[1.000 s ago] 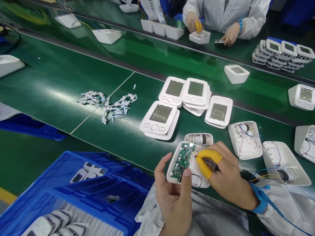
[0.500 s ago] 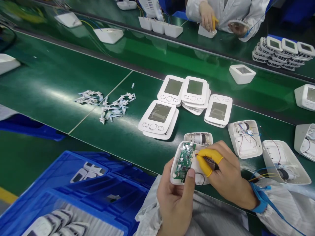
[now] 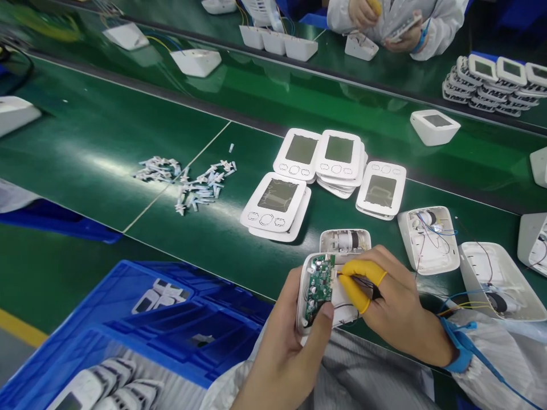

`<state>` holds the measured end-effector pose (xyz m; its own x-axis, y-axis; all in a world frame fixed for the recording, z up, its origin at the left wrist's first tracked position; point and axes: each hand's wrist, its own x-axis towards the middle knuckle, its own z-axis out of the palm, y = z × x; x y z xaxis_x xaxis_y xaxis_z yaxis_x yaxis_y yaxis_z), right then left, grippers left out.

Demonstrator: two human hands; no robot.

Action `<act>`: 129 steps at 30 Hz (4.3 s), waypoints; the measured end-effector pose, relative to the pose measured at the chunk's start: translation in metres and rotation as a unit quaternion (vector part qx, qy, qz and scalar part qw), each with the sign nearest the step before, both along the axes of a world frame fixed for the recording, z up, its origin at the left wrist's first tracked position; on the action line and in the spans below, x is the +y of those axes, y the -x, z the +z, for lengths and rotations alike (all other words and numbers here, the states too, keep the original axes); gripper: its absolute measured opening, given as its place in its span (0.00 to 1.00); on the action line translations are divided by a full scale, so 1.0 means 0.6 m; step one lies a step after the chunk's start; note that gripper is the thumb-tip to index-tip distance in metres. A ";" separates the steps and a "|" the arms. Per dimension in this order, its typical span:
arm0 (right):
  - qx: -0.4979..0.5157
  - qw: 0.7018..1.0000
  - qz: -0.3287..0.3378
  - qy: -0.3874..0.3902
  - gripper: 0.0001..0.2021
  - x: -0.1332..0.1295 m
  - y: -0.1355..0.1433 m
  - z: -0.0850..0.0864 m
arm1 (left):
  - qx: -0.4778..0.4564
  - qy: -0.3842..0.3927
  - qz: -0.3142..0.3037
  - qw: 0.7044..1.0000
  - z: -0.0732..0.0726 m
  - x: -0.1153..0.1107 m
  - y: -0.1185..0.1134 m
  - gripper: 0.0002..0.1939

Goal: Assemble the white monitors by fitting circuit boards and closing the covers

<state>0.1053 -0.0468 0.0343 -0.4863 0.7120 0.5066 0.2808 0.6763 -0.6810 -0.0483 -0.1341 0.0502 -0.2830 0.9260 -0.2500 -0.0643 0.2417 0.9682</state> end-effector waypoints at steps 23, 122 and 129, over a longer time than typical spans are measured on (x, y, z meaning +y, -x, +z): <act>-0.016 0.997 0.045 0.068 0.05 0.009 -0.012 0.018 | 0.084 0.007 -0.070 0.994 -0.001 0.016 0.002 0.13; 0.052 0.995 -0.001 0.080 0.09 0.025 -0.023 -0.007 | 0.173 -0.114 -0.237 0.949 0.017 0.137 0.089 0.16; -0.008 0.998 0.057 0.004 0.11 0.047 -0.036 -0.018 | 0.164 -0.056 -0.182 0.968 -0.012 0.073 0.095 0.14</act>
<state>0.1267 -0.0184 0.0238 -0.5725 0.6554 0.4926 0.2127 0.6989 -0.6828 -0.1053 -0.0903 0.0429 0.0204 0.9953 -0.0949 0.3200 0.0834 0.9437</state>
